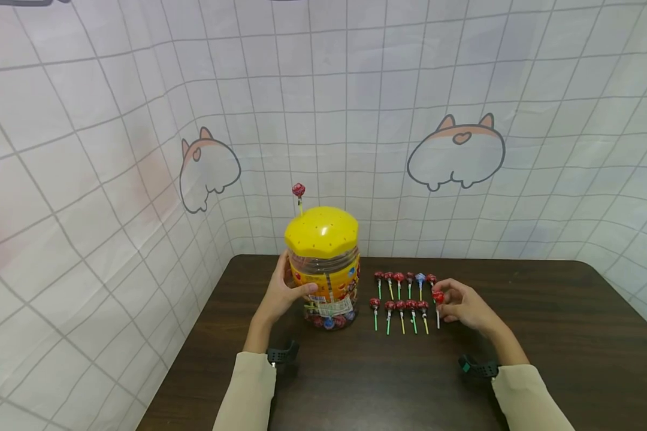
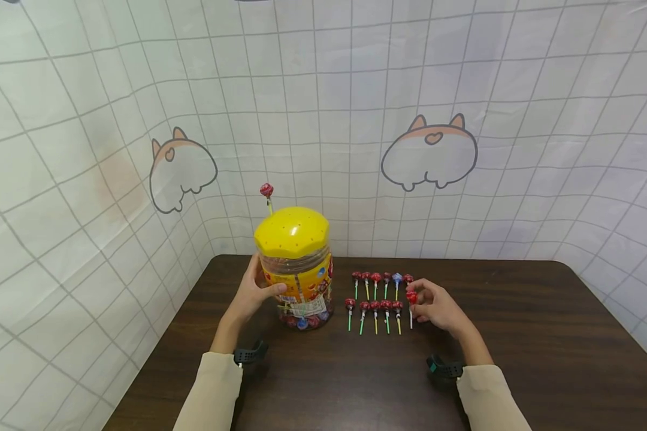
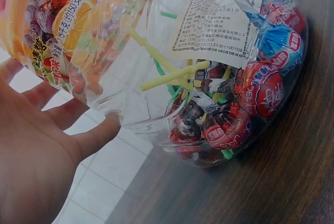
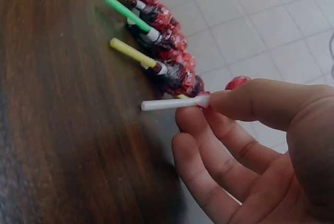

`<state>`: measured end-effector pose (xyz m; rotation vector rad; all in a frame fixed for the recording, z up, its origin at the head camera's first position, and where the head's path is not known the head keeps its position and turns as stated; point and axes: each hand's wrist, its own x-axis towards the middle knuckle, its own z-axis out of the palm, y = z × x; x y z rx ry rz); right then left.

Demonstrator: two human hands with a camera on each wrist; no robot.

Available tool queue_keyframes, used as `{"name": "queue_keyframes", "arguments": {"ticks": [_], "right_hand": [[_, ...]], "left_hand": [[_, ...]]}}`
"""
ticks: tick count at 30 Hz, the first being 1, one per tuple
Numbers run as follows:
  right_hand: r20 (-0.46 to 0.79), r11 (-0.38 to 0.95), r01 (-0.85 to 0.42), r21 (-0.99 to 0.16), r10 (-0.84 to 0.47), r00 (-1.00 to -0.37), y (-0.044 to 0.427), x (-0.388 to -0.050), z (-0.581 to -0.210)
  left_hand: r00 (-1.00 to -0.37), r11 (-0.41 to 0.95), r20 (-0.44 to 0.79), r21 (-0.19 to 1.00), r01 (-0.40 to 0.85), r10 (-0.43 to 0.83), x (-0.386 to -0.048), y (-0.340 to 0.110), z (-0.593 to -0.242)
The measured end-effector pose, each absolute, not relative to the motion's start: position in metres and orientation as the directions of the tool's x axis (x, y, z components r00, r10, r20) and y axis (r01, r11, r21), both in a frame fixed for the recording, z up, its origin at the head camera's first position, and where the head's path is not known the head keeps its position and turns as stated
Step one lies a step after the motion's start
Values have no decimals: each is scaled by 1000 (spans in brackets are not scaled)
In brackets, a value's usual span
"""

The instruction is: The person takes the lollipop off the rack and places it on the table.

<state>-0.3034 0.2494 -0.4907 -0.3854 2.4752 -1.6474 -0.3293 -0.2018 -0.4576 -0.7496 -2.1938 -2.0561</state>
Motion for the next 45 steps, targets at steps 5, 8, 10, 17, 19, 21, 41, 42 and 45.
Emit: {"name": "queue_keyframes", "arguments": {"ticks": [5,8,10,17,19,21,41,42,45], "right_hand": [[15,355,-126,-926,-299,-954,251,-303,-492],[11,374,-126,-919,-296,-955,253,-303,-492],[13,400,-138,-906,-300,-954,254,-303,-493],[35,482,-194,-855,-319,-947,254,-302,-495],[39,495,-203,-845,-321,-946,253,-302,-495],[41,507,-208,-837,-321,-946,253,-302,-495],[51,530,-223,-818,-320,-946,252,-303,-498],[50,527,-221,-821,-319,-946,252,-304,-498],[45,520,-213,-827,-316,-948,253,-304,-498]], "left_hand": [[-885,7,345,931,365,314,-330,-202,-457],[-884,12,345,930,367,315,-329,-202,-457],[-884,15,346,929,369,314,-329,-202,-457],[-880,16,356,925,380,316,-330,-203,-458],[-881,18,355,925,379,314,-330,-203,-458],[-882,17,354,926,378,313,-329,-202,-457],[-881,4,351,929,371,318,-328,-202,-456],[-880,5,352,928,373,319,-328,-202,-456],[-881,8,350,928,372,318,-328,-202,-456]]}}
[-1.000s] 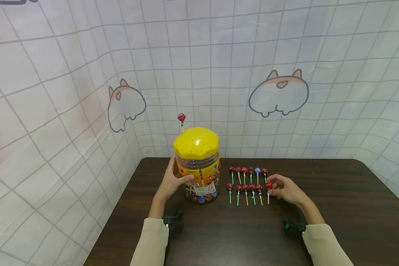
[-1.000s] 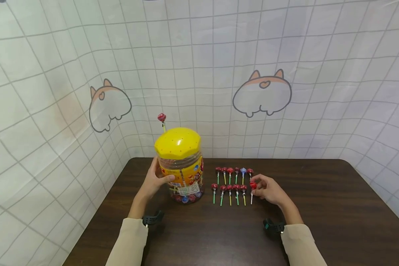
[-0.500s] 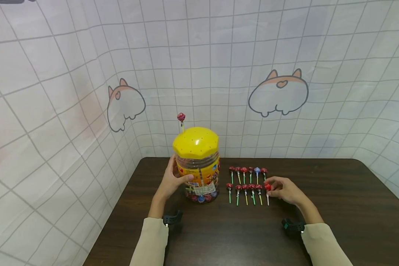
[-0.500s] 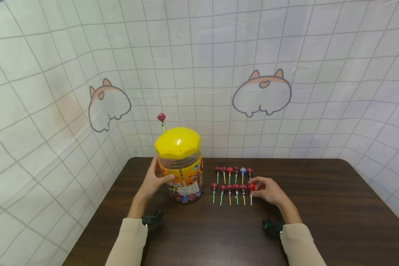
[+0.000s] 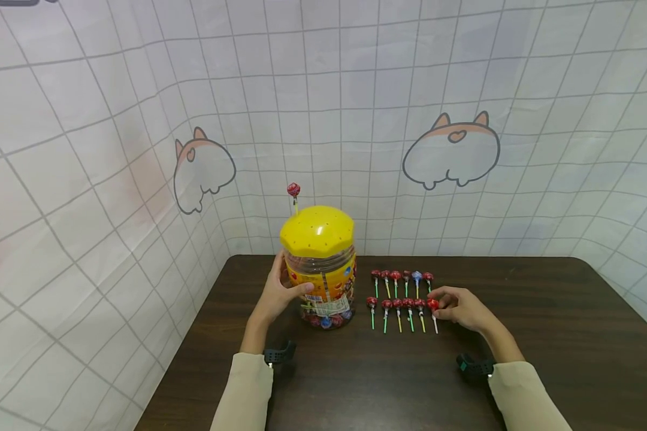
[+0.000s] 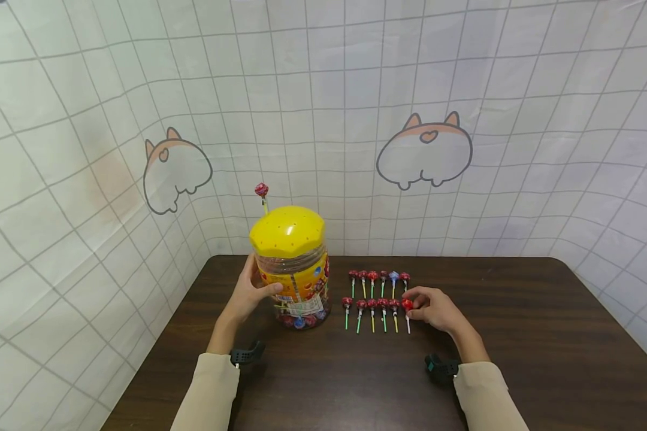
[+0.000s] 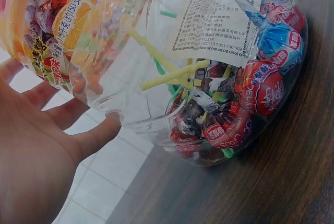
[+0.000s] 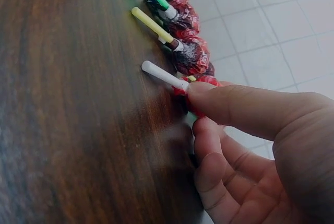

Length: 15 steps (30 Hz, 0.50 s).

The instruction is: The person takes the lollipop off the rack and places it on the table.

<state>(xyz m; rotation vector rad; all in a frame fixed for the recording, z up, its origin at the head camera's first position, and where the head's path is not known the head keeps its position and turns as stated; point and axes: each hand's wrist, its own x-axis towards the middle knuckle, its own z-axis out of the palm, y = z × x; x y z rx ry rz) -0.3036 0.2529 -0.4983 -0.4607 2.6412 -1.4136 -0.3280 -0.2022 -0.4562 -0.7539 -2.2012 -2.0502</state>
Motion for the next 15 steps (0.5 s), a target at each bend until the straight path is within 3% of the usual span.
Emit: {"name": "queue_keyframes", "arguments": {"ticks": [10,15], "right_hand": [[16,536,-180,-825,-296,-955,257,-301,-487],[91,494,-246,-834,-317,-944,254,-296,-467]], "left_hand": [[-888,21,340,931,364,311,-328,-202,-456],[-888,19,339,932,362,312,-329,-203,-457]]}}
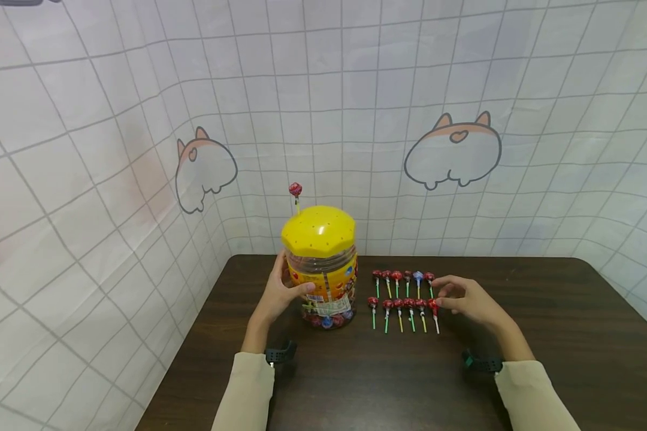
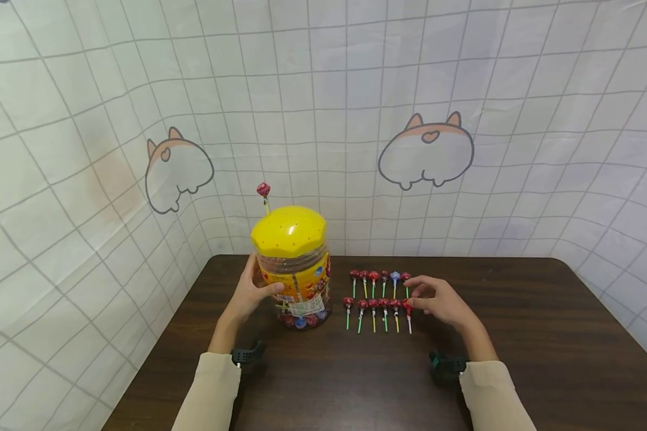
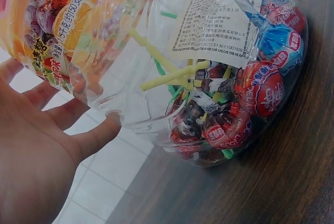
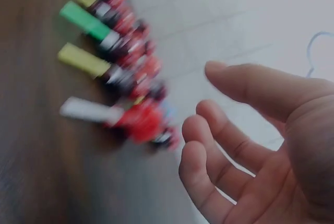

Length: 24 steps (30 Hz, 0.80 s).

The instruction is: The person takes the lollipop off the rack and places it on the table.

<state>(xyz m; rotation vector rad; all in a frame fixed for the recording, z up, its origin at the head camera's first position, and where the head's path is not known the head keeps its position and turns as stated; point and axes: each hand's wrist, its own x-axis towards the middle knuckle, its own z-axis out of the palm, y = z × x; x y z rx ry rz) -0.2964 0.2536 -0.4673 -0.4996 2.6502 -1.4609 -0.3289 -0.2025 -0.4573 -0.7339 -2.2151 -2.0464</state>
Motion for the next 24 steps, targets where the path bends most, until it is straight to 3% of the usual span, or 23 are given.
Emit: {"name": "queue_keyframes", "arguments": {"ticks": [14,24], "right_hand": [[366,347,-486,-802,-359,-859,174,-275,-383],[526,313,-607,-731,-309,-792,83,-311,-318]], "left_hand": [[-890,-1,334,936,351,312,-328,-198,-460],[-897,5,324,940,342,301,-329,-202,-457]]}}
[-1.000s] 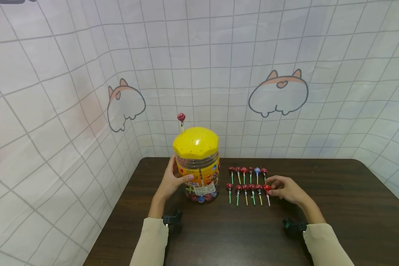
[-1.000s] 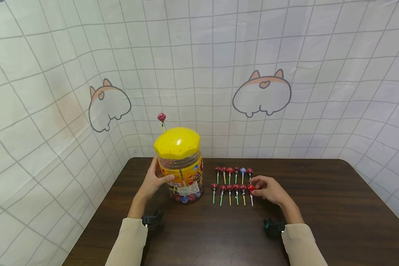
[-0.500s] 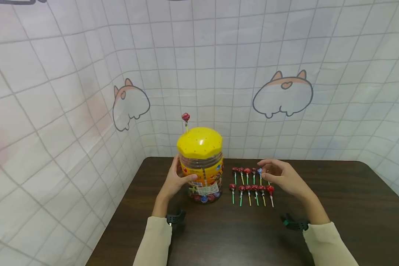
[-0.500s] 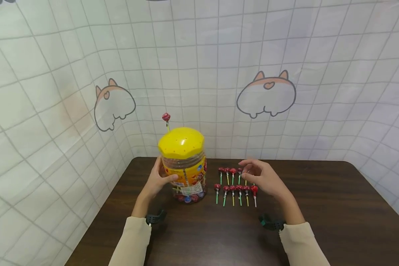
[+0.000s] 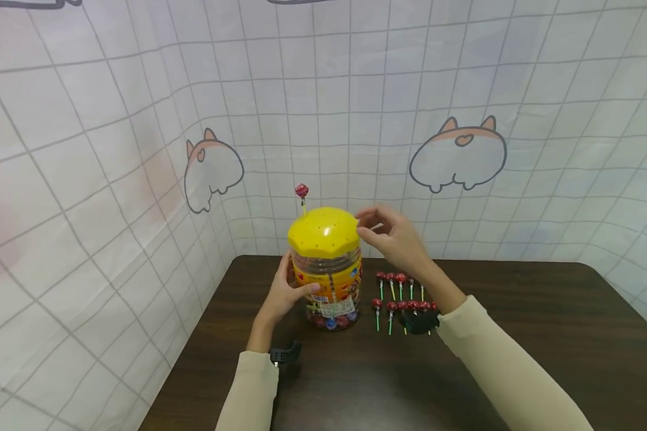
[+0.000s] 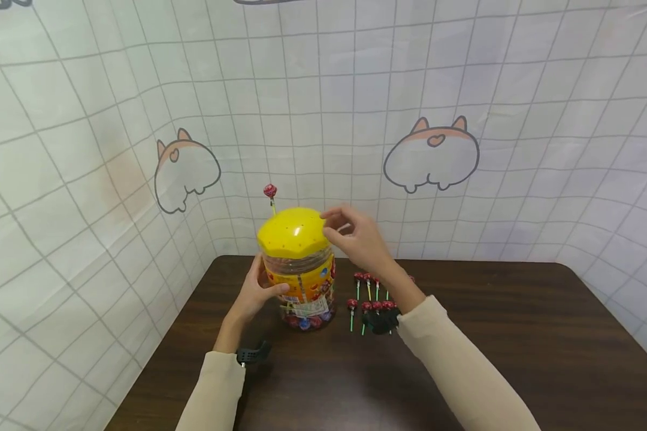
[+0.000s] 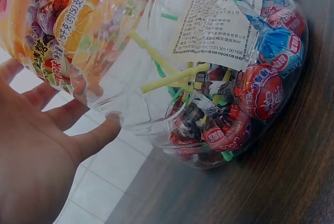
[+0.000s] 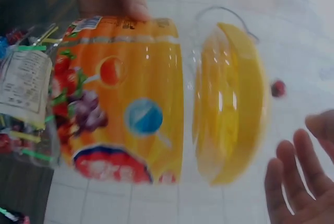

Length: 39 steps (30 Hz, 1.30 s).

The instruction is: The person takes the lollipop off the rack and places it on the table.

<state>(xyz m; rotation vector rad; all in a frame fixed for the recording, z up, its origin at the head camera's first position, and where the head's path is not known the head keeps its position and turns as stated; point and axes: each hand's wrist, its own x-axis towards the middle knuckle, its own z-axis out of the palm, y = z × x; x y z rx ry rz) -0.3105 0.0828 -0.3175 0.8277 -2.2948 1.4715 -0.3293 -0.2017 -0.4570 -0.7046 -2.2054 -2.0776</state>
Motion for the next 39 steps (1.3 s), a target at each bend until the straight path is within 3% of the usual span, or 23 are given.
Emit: {"name": "queue_keyframes", "arguments": {"ticks": [5,22,31,39], "right_hand": [[549,294,-635,-714,-327,-769,46,-331,-296],[429,367,-564,-740,-387,-816,-12,-374,-270],[495,301,-585,-753,-327,-805,-18,-374,-269],[557,179,-619,-765,-299,-775,4,-365,-259]], "left_hand": [[-904,9,309,945,326,297,-327,-201,-454],[-904,4,304,948,320,300,-330,-201,-458],[-907,21,304,946,324,291,-328,-201,-458],[-901,7,315,943,332,297,-328,-201,-457]]}}
